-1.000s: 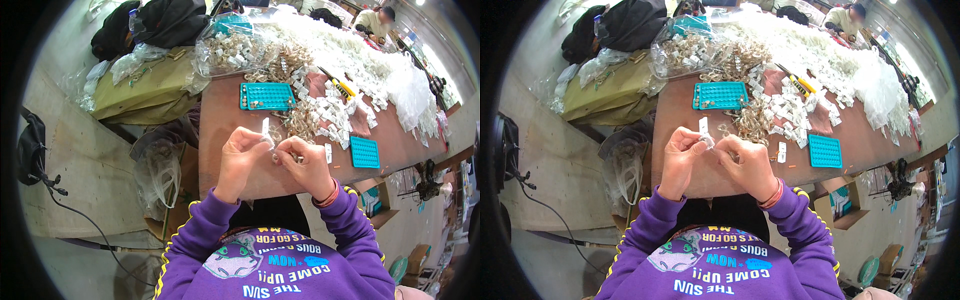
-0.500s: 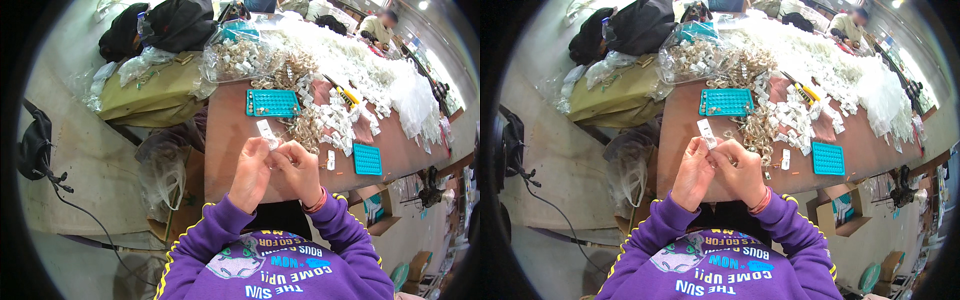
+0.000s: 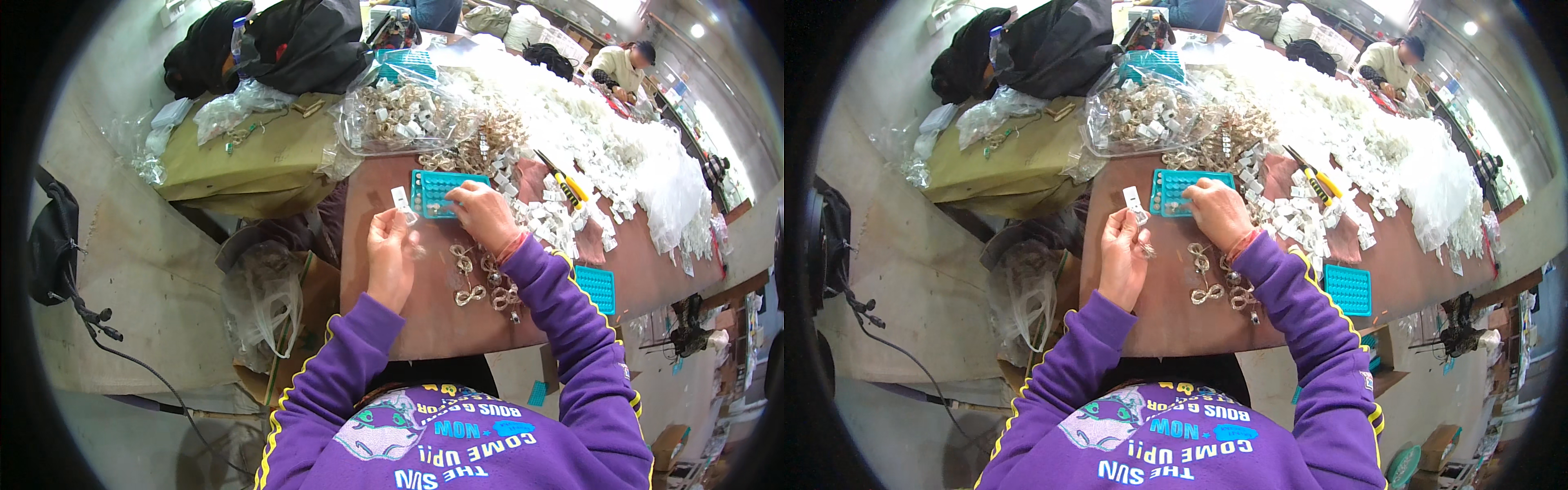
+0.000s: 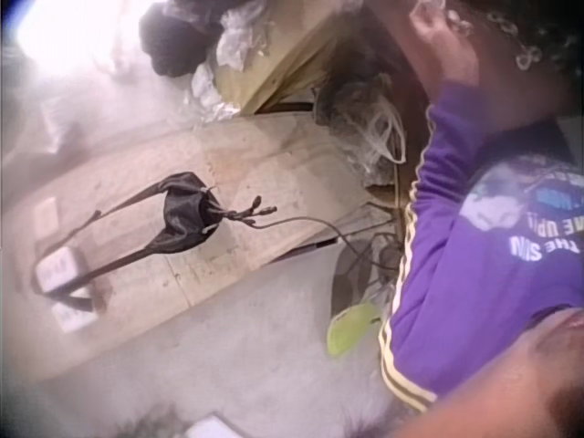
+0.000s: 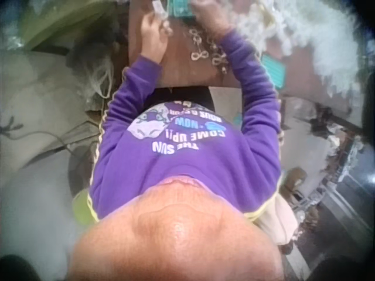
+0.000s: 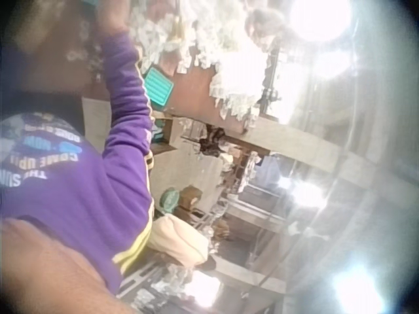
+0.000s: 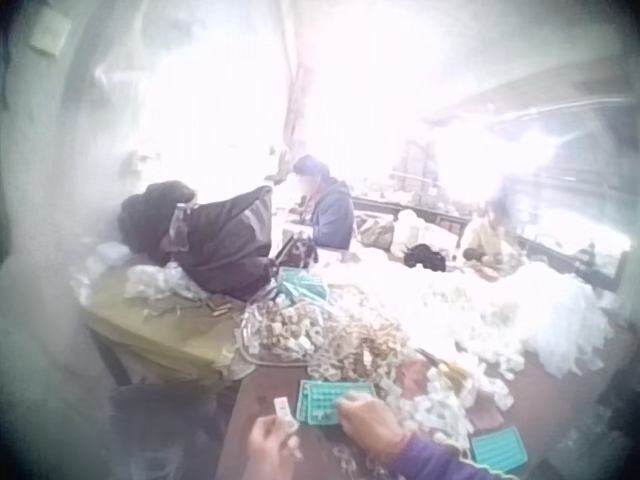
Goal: The person repeatedly picks small white plastic components and metallic connectors from a pile on the table, aligns them by hand, and places them into a blue tray. The person handles items one at a time, occasionally turning them over to fit them into the tray.
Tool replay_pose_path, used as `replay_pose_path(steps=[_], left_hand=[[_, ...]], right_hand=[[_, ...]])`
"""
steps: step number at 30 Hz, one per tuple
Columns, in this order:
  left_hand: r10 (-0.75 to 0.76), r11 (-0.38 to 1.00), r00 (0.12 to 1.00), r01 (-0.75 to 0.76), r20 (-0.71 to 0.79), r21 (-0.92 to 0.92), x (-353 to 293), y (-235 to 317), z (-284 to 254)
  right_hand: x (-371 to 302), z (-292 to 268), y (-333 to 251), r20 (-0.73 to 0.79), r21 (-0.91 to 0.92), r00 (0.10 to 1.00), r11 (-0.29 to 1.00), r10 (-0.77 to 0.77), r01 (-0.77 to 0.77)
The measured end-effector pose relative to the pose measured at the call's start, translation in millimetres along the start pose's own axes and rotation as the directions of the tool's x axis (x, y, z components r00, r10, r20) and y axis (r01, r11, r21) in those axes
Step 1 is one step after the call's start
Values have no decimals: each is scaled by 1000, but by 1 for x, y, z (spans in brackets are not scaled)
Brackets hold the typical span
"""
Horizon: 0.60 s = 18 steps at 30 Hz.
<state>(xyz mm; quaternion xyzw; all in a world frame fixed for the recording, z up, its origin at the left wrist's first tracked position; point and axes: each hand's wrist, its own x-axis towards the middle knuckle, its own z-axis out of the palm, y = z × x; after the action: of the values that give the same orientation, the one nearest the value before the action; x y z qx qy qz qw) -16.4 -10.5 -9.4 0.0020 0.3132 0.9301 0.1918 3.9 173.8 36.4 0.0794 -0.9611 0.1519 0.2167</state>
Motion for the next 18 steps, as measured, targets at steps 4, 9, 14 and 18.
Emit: replay_pose_path(steps=[4, 9, 14, 18], left_hand=[[-79, 995, 996, 77, -30, -66, -2, -2, 4], [-142, 989, 987, 138, -74, -57, 2, -2, 5], [-165, 982, 986, 163, -12, -98, 4, -5, 3], [-147, 983, 989, 150, 35, -105, 5, -6, 1]], right_hand=[[-1, 10, 6, 48, 20, 999, 1000, 12, -13], [5, 12, 6, 44, 205, 992, 971, 118, -125], [20, 6, 13, 89, 261, 993, 960, 83, -104], [28, 10, 12, 160, 212, 983, 976, -88, 52]])
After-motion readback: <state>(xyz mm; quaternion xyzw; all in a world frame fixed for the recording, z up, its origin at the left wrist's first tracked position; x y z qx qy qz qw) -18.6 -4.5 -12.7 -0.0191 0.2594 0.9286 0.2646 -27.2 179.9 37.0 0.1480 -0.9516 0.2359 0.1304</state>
